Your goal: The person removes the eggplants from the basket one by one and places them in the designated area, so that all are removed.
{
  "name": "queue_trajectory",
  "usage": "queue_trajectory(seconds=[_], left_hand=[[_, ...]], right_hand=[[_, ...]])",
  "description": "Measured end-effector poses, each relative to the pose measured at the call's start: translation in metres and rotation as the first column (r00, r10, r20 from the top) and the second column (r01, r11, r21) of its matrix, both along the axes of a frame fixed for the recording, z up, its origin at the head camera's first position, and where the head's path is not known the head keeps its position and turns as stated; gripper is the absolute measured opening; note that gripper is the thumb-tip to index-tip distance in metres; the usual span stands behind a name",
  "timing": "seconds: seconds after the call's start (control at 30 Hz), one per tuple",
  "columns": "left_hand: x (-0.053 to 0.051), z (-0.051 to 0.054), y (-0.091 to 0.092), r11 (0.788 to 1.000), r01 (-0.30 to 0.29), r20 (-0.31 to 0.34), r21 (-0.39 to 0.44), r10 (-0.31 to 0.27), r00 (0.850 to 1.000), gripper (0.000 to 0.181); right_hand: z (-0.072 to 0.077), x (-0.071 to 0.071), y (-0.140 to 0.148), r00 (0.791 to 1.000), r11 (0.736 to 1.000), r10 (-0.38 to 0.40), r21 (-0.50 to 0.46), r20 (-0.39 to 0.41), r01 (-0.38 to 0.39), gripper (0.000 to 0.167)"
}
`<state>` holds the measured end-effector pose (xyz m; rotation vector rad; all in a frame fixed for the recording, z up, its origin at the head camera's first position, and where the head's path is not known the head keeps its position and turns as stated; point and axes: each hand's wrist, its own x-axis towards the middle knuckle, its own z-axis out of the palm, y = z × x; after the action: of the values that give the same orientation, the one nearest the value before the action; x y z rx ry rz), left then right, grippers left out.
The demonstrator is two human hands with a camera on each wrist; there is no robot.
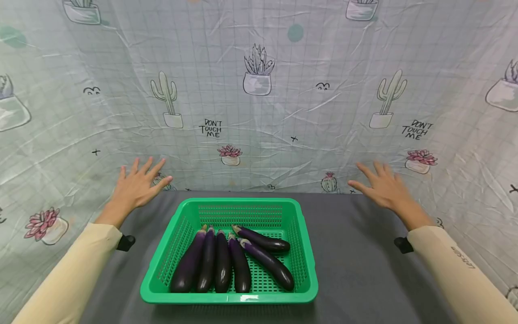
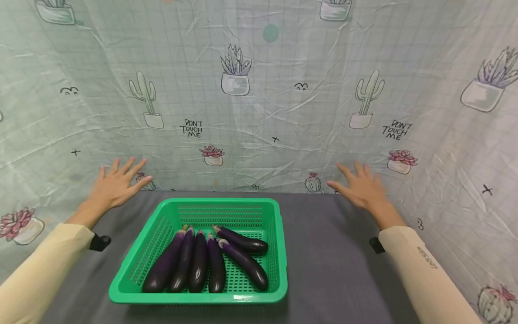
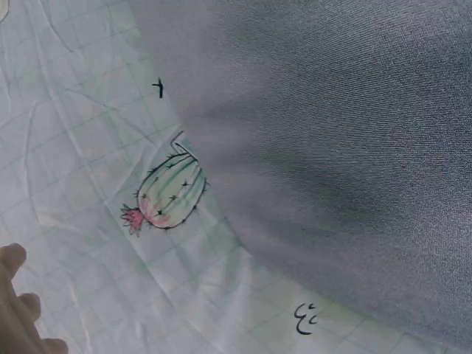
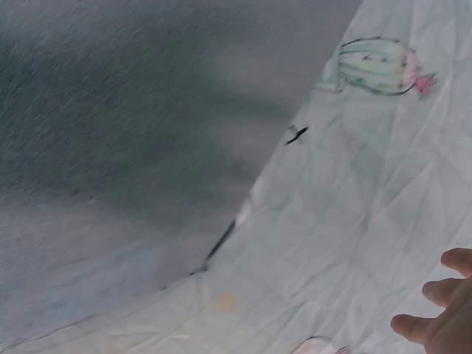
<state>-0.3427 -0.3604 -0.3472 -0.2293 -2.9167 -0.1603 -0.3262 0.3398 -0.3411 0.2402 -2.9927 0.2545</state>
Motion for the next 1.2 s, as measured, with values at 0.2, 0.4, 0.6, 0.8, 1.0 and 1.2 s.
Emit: queue_trajectory(seconds=[0.2,0.4,0.6,0.8,1.0,1.2], left_hand=[[0.009,0.004,0.001,0.998,0.017,-0.033,0.057,-0.015,0.999,0.079],[0.024,0.000,0.006,0.987,0.036,-0.060,0.154,-0.028,0.998,0.074],[0.039,-0.010,0.014,0.962,0.076,-0.066,0.261,-0.060,0.996,0.070],[0.054,-0.017,0.024,0.878,0.107,0.022,0.466,-0.132,0.991,0.066],[0.062,-0.028,0.035,0.633,0.126,0.087,0.764,-0.295,0.951,0.065],[0.070,-0.040,0.044,0.436,0.078,0.114,0.896,-0.397,0.911,0.064]], right_hand=[[0.012,0.009,-0.037,0.997,0.996,0.075,-0.046,-0.035,-0.077,0.082],[0.022,0.021,-0.080,0.979,0.983,0.178,-0.031,-0.095,-0.182,0.076],[0.030,0.035,-0.118,0.960,0.962,0.268,-0.037,-0.087,-0.272,0.076],[0.036,0.050,-0.153,0.930,0.924,0.365,-0.104,-0.050,-0.368,0.075],[0.045,0.063,-0.192,0.871,0.846,0.491,-0.253,0.020,-0.470,0.071],[0.047,0.065,-0.237,0.795,0.770,0.597,-0.356,0.108,-0.530,0.071]])
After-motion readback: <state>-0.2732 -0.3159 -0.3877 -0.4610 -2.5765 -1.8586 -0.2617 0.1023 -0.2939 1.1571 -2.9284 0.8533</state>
